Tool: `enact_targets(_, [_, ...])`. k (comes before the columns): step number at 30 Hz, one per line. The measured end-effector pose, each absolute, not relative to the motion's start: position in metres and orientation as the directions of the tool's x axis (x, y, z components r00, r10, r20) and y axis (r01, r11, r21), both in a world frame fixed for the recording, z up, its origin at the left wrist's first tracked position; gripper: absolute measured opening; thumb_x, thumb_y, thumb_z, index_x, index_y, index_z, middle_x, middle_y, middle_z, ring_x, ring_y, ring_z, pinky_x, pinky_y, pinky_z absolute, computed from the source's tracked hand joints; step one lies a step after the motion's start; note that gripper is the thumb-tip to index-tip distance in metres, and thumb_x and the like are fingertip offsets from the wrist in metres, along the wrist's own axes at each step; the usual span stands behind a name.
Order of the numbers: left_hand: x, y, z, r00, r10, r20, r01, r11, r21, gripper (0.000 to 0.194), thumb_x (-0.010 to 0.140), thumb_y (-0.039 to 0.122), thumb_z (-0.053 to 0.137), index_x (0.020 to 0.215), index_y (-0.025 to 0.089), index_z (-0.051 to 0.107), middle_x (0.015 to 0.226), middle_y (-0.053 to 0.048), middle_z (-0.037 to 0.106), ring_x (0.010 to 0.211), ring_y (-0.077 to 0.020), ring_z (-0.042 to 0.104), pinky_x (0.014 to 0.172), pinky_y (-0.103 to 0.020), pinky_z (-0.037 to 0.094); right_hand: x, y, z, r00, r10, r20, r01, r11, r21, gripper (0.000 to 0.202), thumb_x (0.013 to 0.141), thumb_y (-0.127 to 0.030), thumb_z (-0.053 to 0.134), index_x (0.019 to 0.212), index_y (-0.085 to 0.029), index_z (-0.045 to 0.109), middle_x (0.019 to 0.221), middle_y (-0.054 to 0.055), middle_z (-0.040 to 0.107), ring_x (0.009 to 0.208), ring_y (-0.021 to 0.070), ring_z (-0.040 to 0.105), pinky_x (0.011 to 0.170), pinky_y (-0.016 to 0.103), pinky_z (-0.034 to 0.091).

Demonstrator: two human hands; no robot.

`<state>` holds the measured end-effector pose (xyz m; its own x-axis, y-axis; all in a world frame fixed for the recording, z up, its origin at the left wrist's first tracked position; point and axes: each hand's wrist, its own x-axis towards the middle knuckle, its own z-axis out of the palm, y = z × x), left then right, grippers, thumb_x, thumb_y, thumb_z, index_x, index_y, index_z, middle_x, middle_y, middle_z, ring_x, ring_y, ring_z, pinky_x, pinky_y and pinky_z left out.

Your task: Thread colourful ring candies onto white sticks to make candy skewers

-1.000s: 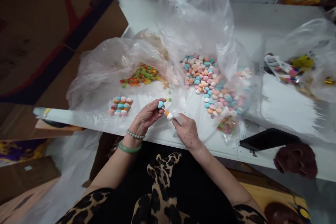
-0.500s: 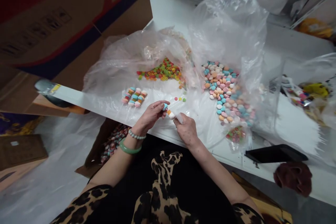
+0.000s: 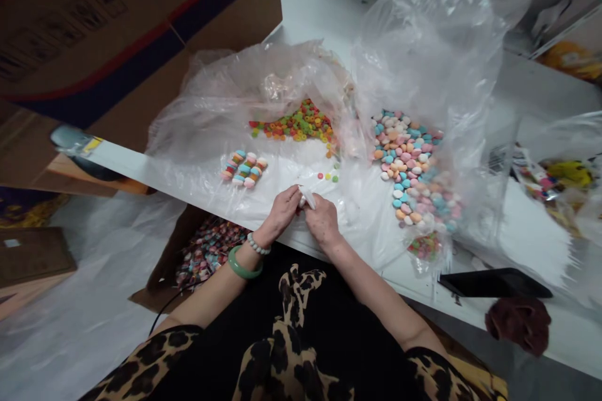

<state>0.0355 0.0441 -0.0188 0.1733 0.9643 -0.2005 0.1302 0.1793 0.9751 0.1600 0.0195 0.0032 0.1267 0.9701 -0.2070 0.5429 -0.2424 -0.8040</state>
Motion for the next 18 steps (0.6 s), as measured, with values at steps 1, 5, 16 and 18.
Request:
enact_targets(1, [0.035, 0.046, -0.020, 0.170, 0.960, -0.221, 0.096, 0.207, 0.974, 0.021, 0.088, 0.034, 0.049, 0.079, 0.019, 0.061, 0.060, 0.002, 0.051, 0.052, -0.0113, 0.048, 0.052, -0.023, 0.040, 0.160, 0.021, 0.001, 0.131, 0.965, -0.229, 0.515, -0.264, -0.816, 0.011, 0.073, -0.025, 0.056, 0.063, -0.023, 0.061, 0.057, -0.003, 0.061, 0.055, 0.0153, 0.054, 0.057, 0.026, 0.040])
enact_targets(5, [0.033, 0.052, -0.025, 0.154, 0.933, -0.324, -0.063, 0.337, 0.939, 0.027, 0.087, 0.038, 0.050, 0.095, 0.016, 0.063, 0.058, 0.004, 0.052, 0.046, -0.0099, 0.047, 0.046, -0.022, 0.038, 0.170, 0.017, -0.002, 0.112, 0.934, -0.338, 0.427, -0.353, -0.833, 0.006, 0.071, -0.027, 0.060, 0.067, -0.023, 0.062, 0.054, -0.004, 0.057, 0.048, 0.0140, 0.050, 0.050, 0.025, 0.038])
enact_targets(16, [0.046, 0.054, -0.009, 0.260, 0.925, -0.276, 0.205, 0.226, 0.952, 0.046, 0.091, 0.047, 0.048, 0.123, 0.019, 0.063, 0.061, 0.002, 0.060, 0.046, -0.0121, 0.051, 0.052, -0.025, 0.043, 0.189, 0.007, 0.000, 0.224, 0.931, -0.287, 0.372, -0.354, -0.858, 0.010, 0.070, -0.027, 0.060, 0.062, -0.022, 0.057, 0.056, -0.003, 0.055, 0.054, 0.0136, 0.049, 0.054, 0.025, 0.039])
enact_targets(18, [0.049, 0.063, -0.003, 0.184, 0.961, -0.205, 0.314, 0.140, 0.939, 0.047, 0.092, 0.044, 0.047, 0.132, 0.021, 0.057, 0.067, 0.001, 0.063, 0.052, -0.0129, 0.054, 0.058, -0.026, 0.044, 0.202, 0.003, 0.004, 0.306, 0.891, -0.337, 0.269, -0.420, -0.867, 0.011, 0.069, -0.029, 0.062, 0.064, -0.021, 0.057, 0.053, -0.004, 0.052, 0.049, 0.0119, 0.045, 0.048, 0.024, 0.037])
